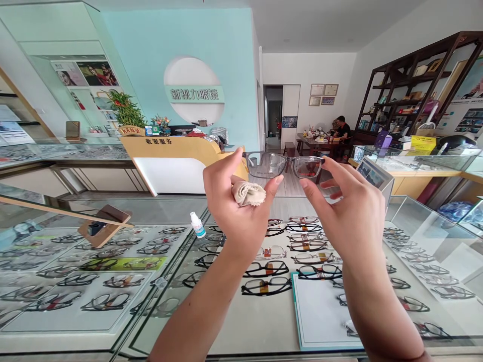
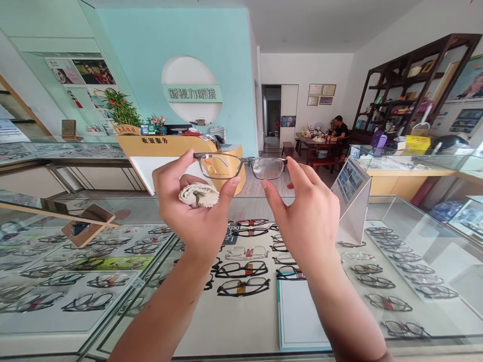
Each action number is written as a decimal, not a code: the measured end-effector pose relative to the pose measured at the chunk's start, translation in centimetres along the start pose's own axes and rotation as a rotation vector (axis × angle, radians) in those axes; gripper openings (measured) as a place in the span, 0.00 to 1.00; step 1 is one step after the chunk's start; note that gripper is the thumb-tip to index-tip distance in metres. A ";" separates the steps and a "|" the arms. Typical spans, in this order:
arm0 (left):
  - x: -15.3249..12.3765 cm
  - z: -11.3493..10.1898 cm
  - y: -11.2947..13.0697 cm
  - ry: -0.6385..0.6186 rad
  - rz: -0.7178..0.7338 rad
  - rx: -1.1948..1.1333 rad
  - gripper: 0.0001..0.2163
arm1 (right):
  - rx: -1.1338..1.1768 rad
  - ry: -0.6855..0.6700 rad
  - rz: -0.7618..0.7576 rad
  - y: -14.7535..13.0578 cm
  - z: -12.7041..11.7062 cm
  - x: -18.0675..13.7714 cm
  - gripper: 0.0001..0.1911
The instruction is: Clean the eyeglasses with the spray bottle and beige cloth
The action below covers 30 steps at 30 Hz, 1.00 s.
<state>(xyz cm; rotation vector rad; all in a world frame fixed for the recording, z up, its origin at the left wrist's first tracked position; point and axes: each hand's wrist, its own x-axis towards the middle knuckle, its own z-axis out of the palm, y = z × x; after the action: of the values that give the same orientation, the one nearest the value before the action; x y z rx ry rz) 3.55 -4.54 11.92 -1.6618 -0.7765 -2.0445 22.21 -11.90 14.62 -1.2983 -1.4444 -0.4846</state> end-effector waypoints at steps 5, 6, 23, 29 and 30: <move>0.0 0.0 -0.1 -0.001 0.019 -0.018 0.33 | -0.009 0.015 -0.021 0.0 0.1 -0.1 0.24; 0.0 0.0 -0.1 -0.004 0.017 -0.012 0.34 | -0.012 0.014 -0.020 0.0 0.1 -0.1 0.24; 0.6 0.1 -0.9 -0.025 -0.156 -0.012 0.32 | 0.174 0.105 -0.028 -0.2 0.6 -0.2 0.25; 0.8 0.1 -1.2 -0.051 -0.228 -0.067 0.32 | 0.180 0.110 -0.057 -0.4 0.6 -0.3 0.25; 0.8 0.1 -1.2 -0.058 -0.238 -0.072 0.32 | 0.180 0.114 -0.064 -0.3 0.6 -0.3 0.25</move>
<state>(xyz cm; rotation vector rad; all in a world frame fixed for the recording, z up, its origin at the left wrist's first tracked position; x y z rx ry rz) 2.73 -3.51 12.54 -1.7476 -0.9729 -2.2151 21.61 -11.65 14.26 -1.0682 -1.4040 -0.4530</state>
